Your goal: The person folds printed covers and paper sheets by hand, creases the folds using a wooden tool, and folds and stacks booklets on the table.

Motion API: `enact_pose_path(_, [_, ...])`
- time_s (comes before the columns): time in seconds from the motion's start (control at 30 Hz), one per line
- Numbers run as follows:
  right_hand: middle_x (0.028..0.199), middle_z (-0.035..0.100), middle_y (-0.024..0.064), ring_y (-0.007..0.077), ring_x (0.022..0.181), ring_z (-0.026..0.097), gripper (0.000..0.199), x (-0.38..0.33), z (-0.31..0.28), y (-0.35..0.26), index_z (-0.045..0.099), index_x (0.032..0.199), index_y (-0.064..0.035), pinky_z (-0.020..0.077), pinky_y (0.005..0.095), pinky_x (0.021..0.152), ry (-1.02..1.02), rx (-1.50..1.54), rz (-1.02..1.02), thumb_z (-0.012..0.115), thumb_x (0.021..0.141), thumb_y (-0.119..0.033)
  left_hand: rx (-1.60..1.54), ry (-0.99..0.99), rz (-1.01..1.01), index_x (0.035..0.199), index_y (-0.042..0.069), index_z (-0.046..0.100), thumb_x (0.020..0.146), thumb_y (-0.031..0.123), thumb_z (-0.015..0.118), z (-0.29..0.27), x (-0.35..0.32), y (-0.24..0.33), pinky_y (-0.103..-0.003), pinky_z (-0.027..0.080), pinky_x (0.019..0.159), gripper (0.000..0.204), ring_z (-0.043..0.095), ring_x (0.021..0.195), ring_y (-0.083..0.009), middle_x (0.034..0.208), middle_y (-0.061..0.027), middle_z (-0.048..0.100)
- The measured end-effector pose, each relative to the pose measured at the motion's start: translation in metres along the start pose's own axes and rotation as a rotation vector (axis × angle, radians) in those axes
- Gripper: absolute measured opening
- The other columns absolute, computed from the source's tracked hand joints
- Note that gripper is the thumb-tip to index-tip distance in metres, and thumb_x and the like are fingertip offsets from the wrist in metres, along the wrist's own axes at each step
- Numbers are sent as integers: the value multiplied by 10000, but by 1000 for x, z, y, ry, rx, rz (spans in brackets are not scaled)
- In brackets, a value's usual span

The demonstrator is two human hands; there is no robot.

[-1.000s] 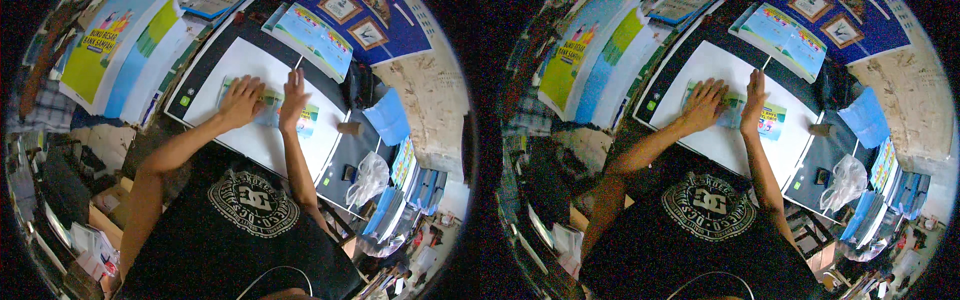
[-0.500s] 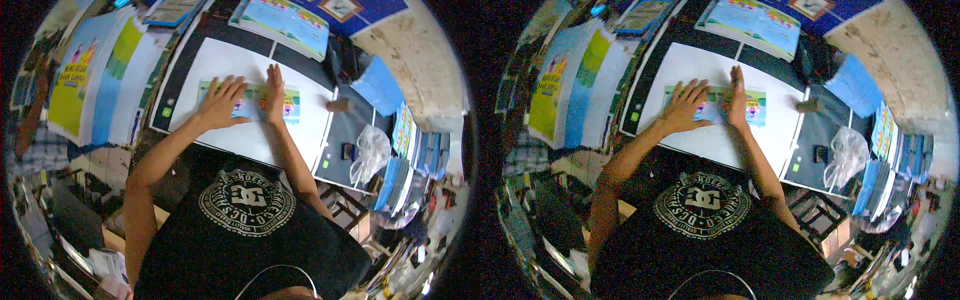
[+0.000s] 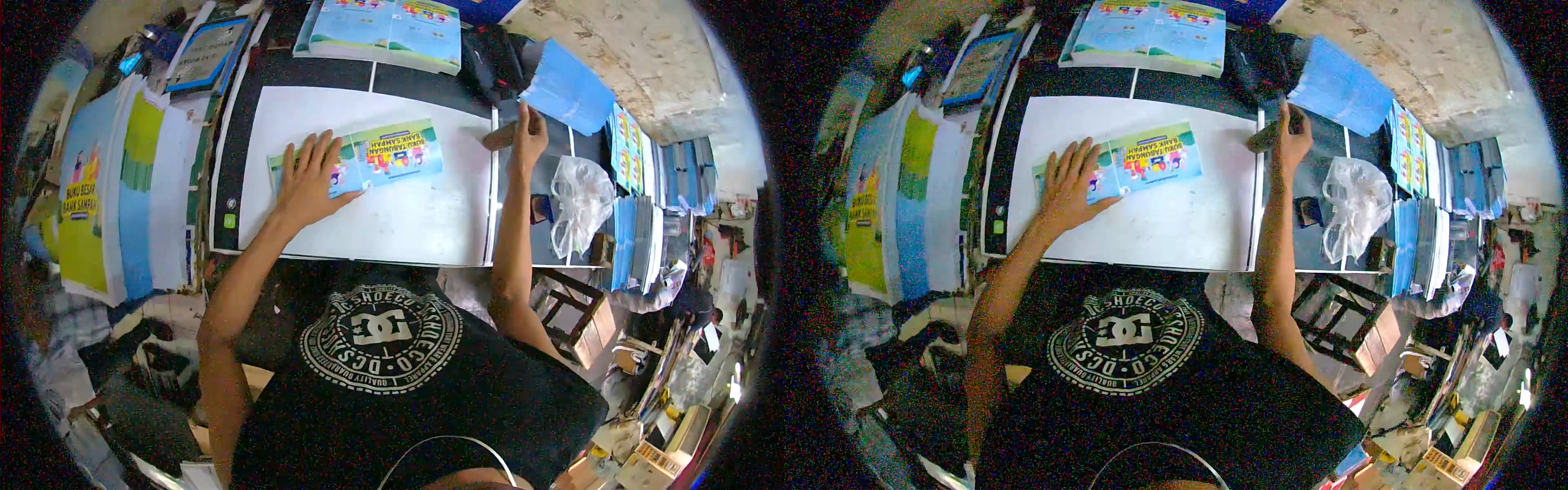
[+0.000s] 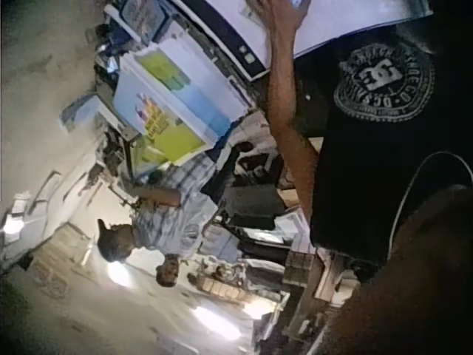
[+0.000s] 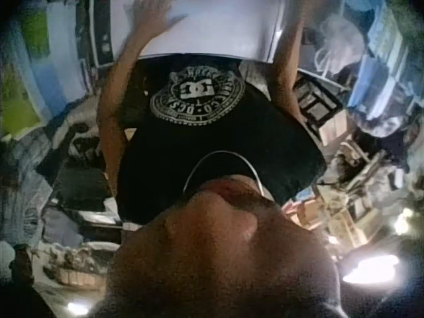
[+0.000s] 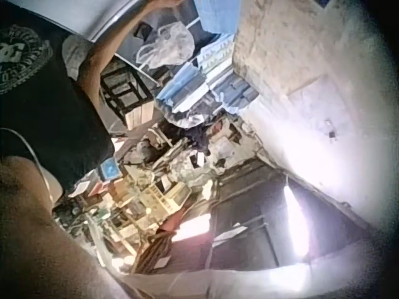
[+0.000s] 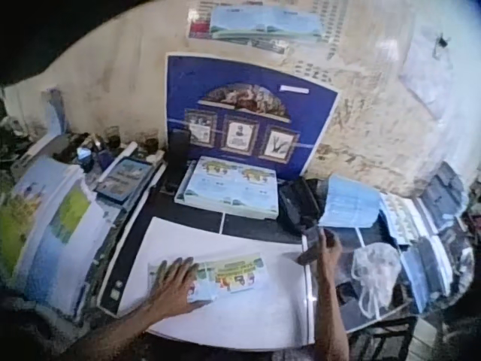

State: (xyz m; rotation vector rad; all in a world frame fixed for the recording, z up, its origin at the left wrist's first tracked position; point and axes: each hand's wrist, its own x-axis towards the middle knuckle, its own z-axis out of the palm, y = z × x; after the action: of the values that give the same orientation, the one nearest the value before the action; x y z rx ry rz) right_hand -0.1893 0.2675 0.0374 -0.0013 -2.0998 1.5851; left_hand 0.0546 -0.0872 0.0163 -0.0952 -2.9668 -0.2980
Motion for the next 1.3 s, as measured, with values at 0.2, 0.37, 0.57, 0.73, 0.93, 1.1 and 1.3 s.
enact_pose_path(0.2, [683, 641, 124, 242, 534, 603, 378, -44, 42, -35, 607, 725, -6, 518, 373, 537, -39, 568, 179, 590, 957, -304, 28, -7, -24, 1511, 60, 359, 796, 697, 637, 4, 3, 2, -633, 203, 1152, 997, 302, 1443, -368, 1568, -157, 335])
enact_pose_path(0.37, [673, 613, 206, 313, 631, 611, 514, -145, 50, -154, 611, 752, 50, 510, 440, 628, -634, 1071, -201, 603, 900, -442, 41, 65, -9, 1506, 63, 372, 785, 711, 637, 1, -5, 3, -630, 224, 1144, 1006, 324, 1431, -357, 1558, -148, 354])
enact_pose_path(0.57, [698, 656, 108, 147, 537, 540, 458, -183, 92, -68, 632, 685, 22, 401, 268, 521, -697, 505, -202, 430, 952, -289, 6, -48, -2, 1536, 79, 292, 780, 641, 693, -3, 1, 2, -621, 202, 1166, 1024, 268, 1458, -383, 1587, -160, 280])
enact_pose_path(0.73, [685, 644, 126, 178, 562, 569, 424, -157, 61, -115, 619, 683, 33, 444, 312, 526, -694, 692, -64, 507, 881, -326, -4, -43, -20, 1521, 61, 321, 796, 650, 680, -7, 4, 3, -620, 208, 1162, 1000, 282, 1447, -399, 1576, -173, 291])
enact_pose_path(0.93, [695, 650, 141, 201, 591, 583, 369, -158, 53, -65, 609, 672, 44, 464, 299, 571, -637, 463, 107, 516, 838, -273, 19, 55, 15, 1498, 61, 374, 812, 682, 634, 0, -3, 0, -609, 232, 1150, 961, 330, 1420, -380, 1541, -174, 360])
enact_pose_path(1.1, [706, 647, 151, 180, 524, 544, 455, -127, 41, -69, 613, 677, 55, 460, 317, 510, -548, 610, -138, 538, 873, -349, 57, 77, 0, 1481, 57, 401, 809, 694, 627, 3, 8, -1, -609, 278, 1123, 954, 363, 1389, -391, 1518, -188, 388])
enact_pose_path(1.3, [642, 622, 125, 162, 514, 555, 281, -120, 35, -39, 608, 711, 58, 424, 282, 469, -342, 623, -63, 540, 838, -184, 61, 136, 69, 1474, 43, 408, 808, 688, 632, 4, 8, 2, -612, 282, 1117, 954, 375, 1379, -405, 1512, -196, 392])
